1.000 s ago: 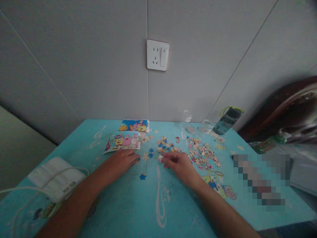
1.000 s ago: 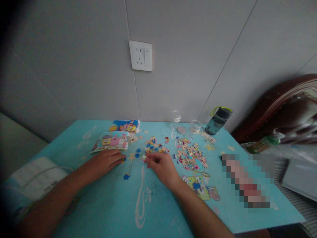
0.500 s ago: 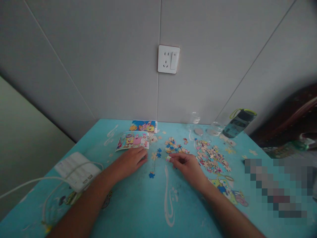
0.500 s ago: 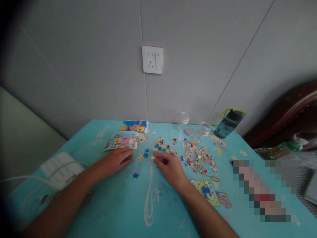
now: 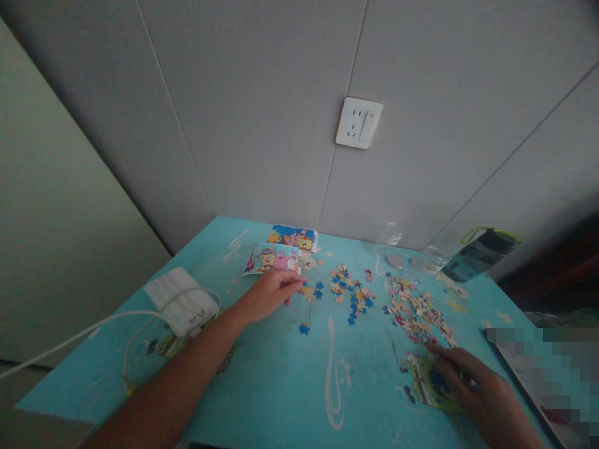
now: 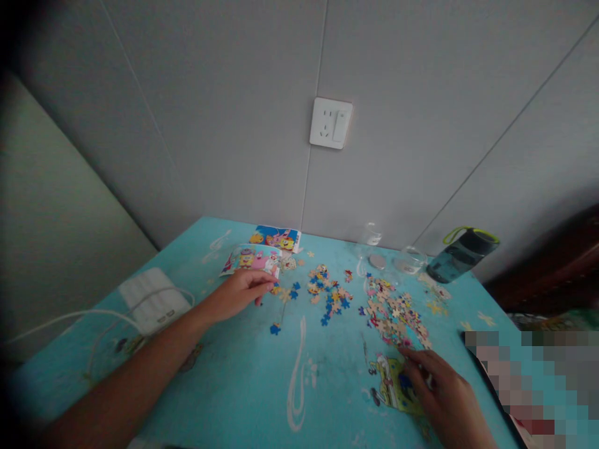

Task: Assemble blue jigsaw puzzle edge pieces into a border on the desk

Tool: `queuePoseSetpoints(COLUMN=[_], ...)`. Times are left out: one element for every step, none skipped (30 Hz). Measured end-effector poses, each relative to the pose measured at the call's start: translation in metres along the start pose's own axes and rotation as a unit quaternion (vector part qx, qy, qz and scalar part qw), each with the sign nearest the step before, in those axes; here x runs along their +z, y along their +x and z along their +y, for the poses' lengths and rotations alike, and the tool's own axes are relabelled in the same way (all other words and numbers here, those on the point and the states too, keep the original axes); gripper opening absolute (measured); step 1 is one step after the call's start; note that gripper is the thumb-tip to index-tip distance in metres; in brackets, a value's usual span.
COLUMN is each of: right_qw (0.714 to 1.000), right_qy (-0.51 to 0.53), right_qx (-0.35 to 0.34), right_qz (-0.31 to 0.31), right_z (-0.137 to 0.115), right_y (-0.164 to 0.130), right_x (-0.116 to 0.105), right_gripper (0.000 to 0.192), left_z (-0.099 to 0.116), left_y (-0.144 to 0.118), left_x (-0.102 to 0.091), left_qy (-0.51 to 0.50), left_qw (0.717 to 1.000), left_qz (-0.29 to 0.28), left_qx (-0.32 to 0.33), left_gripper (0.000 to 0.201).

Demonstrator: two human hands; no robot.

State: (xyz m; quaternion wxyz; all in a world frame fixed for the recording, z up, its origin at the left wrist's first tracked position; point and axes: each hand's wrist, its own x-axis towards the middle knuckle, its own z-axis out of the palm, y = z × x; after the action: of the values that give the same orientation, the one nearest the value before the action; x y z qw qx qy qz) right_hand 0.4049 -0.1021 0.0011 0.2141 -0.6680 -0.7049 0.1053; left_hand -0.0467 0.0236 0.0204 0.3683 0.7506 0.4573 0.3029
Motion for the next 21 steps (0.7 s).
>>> queuePoseSetpoints(right_qw=[1.0,1.0,0.999,0.998,0.997,0.995,0.992,0.989,0.986,0.983,0.98,0.977,0.974,0.973,0.972,0.972,0.973,0.973,0.974,0.975,0.976], right_qy=[-0.013,-0.029,-0.045,-0.062,-0.082,-0.102,-0.122,-0.141,-0.159,-0.174,-0.191,-0.206,-0.216,-0.222,-0.223,-0.223,-0.221,-0.219,-0.216,-0.215,-0.213], right_qx=[0.005,0.007,0.007,0.002,-0.005,-0.013,-0.022,-0.03,-0.037,-0.042,-0.047,-0.053,-0.06,-0.065,-0.07,-0.072,-0.07,-0.067,-0.06,-0.052,-0.041], right_qz=[-0.002,-0.009,-0.005,-0.009,-0.006,-0.001,0.007,0.017,0.024,0.031,0.03,0.028,0.024,0.019,0.016,0.013,0.011,0.01,0.011,0.013,0.015], right_z=[0.015,0.027,0.037,0.043,0.045,0.044,0.039,0.032,0.023,0.013,0.003,-0.005,-0.011,-0.015,-0.015,-0.013,-0.008,-0.002,0.005,0.011,0.017], right_y=[-0.007,-0.013,-0.017,-0.02,-0.021,-0.02,-0.019,-0.016,-0.013,-0.01,-0.006,-0.002,0.001,0.004,0.005,0.006,0.006,0.005,0.003,0.0,-0.003], right_x=[-0.004,-0.007,-0.01,-0.011,-0.012,-0.013,-0.012,-0.011,-0.011,-0.01,-0.009,-0.008,-0.008,-0.008,-0.008,-0.008,-0.008,-0.008,-0.009,-0.01,-0.011], right_gripper=[0.035,0.036,0.037,0.038,0.038,0.038,0.039,0.039,0.039,0.04,0.04,0.04,0.041,0.041,0.042,0.042,0.042,0.041,0.04,0.04,0.039], left_z=[0.0,0.0,0.001,0.002,0.003,0.005,0.007,0.008,0.009,0.01,0.011,0.011,0.011,0.011,0.011,0.01,0.01,0.009,0.009,0.01,0.01], left_y=[0.0,0.0,0.0,0.0,0.0,-0.001,-0.002,-0.002,-0.003,-0.003,-0.004,-0.004,-0.005,-0.005,-0.006,-0.007,-0.007,-0.008,-0.008,-0.009,-0.009], left_x=[0.0,0.0,0.0,0.0,0.0,0.0,0.0,0.0,0.0,0.0,0.0,0.0,0.0,0.0,0.0,0.0,0.0,-0.001,-0.001,0.0,0.0], left_qy=[-0.01,-0.018,-0.025,-0.031,-0.036,-0.04,-0.042,-0.044,-0.044,-0.043,-0.041,-0.038,-0.034,-0.029,-0.023,-0.017,-0.01,-0.003,0.005,0.014,0.023], left_qw=[1.0,1.0,1.0,1.0,0.999,0.999,0.999,0.999,0.998,0.998,0.998,0.998,0.997,0.997,0.997,0.997,0.996,0.996,0.996,0.996,0.996], left_qz=[0.0,-0.001,-0.003,-0.005,-0.008,-0.013,-0.018,-0.025,-0.034,-0.042,-0.051,-0.058,-0.065,-0.07,-0.075,-0.08,-0.084,-0.087,-0.089,-0.09,-0.091], left_qx=[-0.001,-0.002,-0.002,-0.002,-0.001,0.0,0.001,0.002,0.004,0.005,0.007,0.009,0.01,0.012,0.013,0.013,0.014,0.013,0.012,0.009,0.007], left_gripper=[0.031,0.031,0.031,0.031,0.03,0.03,0.029,0.028,0.027,0.026,0.025,0.023,0.022,0.02,0.019,0.018,0.017,0.017,0.017,0.017,0.017])
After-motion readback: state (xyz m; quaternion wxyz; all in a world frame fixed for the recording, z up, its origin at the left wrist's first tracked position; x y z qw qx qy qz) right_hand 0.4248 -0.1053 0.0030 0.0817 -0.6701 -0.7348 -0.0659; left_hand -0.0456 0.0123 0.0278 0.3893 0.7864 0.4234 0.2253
